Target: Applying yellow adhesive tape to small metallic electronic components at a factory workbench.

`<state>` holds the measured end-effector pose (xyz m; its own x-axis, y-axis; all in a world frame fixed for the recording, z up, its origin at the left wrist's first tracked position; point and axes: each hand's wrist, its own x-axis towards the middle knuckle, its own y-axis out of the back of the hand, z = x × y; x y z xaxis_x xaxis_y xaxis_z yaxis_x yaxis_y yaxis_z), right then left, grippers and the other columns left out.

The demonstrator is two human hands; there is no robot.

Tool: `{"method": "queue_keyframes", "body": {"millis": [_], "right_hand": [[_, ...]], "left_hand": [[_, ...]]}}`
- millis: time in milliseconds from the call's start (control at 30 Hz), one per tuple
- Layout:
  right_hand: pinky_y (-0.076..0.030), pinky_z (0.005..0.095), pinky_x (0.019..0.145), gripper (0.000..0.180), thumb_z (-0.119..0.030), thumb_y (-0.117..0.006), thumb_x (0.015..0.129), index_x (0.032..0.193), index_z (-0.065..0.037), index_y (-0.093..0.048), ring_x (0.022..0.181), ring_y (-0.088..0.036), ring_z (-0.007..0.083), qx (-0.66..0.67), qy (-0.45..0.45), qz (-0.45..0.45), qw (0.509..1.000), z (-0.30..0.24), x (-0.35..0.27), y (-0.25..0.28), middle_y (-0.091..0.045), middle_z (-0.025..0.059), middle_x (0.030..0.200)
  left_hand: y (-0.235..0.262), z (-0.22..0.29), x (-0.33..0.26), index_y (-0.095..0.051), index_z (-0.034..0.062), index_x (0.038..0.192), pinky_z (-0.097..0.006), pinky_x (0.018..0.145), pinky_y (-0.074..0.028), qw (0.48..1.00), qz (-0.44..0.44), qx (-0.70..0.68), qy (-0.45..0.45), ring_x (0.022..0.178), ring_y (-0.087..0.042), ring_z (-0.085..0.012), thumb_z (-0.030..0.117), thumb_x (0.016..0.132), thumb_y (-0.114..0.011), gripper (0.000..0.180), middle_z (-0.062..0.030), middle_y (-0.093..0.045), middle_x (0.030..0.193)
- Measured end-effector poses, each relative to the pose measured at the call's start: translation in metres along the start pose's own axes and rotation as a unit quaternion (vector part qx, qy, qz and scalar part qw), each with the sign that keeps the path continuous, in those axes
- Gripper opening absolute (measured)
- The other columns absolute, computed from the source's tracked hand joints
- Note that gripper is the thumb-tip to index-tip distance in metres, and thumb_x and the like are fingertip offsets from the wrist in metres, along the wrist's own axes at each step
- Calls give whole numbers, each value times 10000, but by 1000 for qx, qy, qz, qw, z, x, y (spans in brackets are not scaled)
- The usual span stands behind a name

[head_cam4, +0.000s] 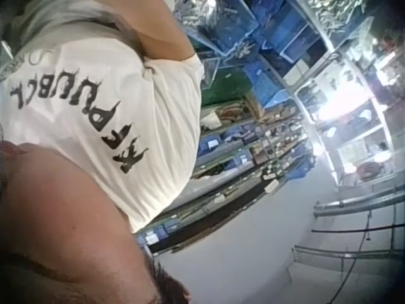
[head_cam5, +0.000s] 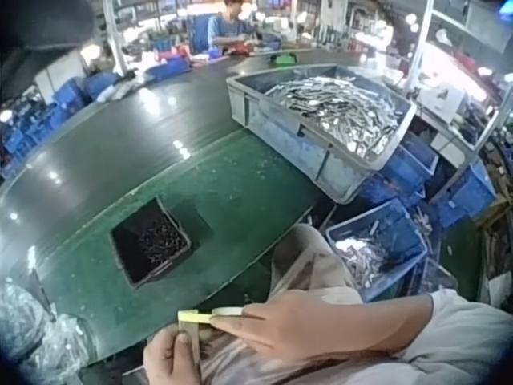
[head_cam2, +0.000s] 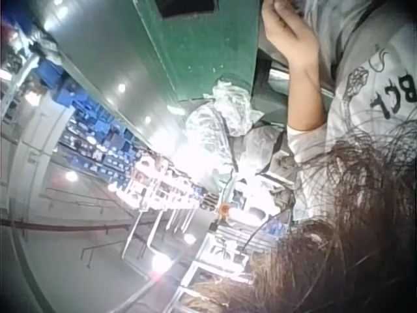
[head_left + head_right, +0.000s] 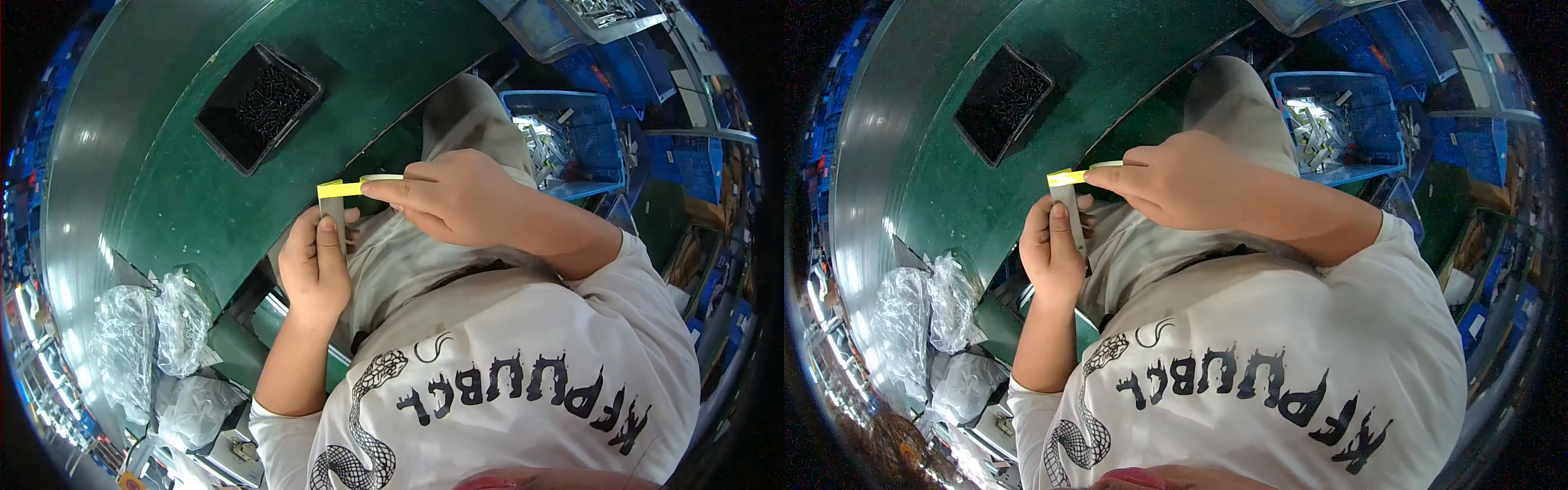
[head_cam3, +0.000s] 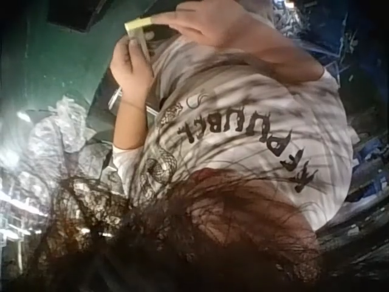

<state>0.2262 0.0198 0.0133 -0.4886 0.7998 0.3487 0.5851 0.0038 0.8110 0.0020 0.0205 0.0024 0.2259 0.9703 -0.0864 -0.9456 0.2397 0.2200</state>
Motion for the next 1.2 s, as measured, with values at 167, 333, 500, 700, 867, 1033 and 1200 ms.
{"method": "queue_keyframes", "body": {"millis": [167,333,500,700,867,1033,1200], "right_hand": [[-391,340,438,465,-127,-659,799,1261,-125,-607,486,-494,206,-10,-2,-15,1000,0,0,5,-478,22,659],[-391,336,435,472,-131,-656,790,1259,-151,-614,477,-488,204,-26,-2,-18,999,3,-1,5,-469,19,657],[-385,337,422,450,-132,-660,781,1229,-169,-635,454,-476,200,-11,3,-14,1000,7,0,4,-475,15,671],[-387,332,421,407,-139,-667,776,1181,-176,-662,451,-479,189,-4,29,-36,999,14,5,7,-471,10,672],[-393,337,426,371,-167,-686,773,1143,-197,-678,454,-488,190,2,62,-49,997,18,9,11,-477,4,676],[-416,353,448,273,-186,-682,802,1074,-187,-699,479,-518,230,46,44,-81,995,23,18,24,-520,20,685],[-492,397,586,206,-185,-637,844,1026,-117,-706,656,-628,290,115,23,-145,982,39,65,62,-630,85,739]], "left_hand": [[1,1,-2,-568,-31,1073,-242,659,-513,995,-18,-85,51,725,-627,-113,132,1023,-427,221,-103,-691,938],[3,2,-2,-548,-27,1078,-250,636,-506,991,-46,-115,55,706,-608,-121,149,1030,-419,223,-108,-675,932],[4,0,-2,-516,-21,1108,-264,628,-504,981,-57,-166,81,700,-601,-137,167,1030,-411,229,-132,-666,944],[0,-2,3,-517,0,1102,-276,589,-488,936,-63,-323,127,635,-575,-161,246,988,-502,271,-102,-623,791],[-4,-1,7,-576,27,1041,-278,536,-471,924,-84,-327,180,601,-564,-141,254,992,-528,237,-83,-609,697],[-21,12,14,-642,6,867,-232,567,-420,934,51,-292,198,590,-520,-72,171,952,-594,191,-22,-626,687],[-7,49,45,-668,11,779,-219,539,-345,978,-1,-111,176,583,-469,-38,144,924,-614,204,22,-584,657]]}}
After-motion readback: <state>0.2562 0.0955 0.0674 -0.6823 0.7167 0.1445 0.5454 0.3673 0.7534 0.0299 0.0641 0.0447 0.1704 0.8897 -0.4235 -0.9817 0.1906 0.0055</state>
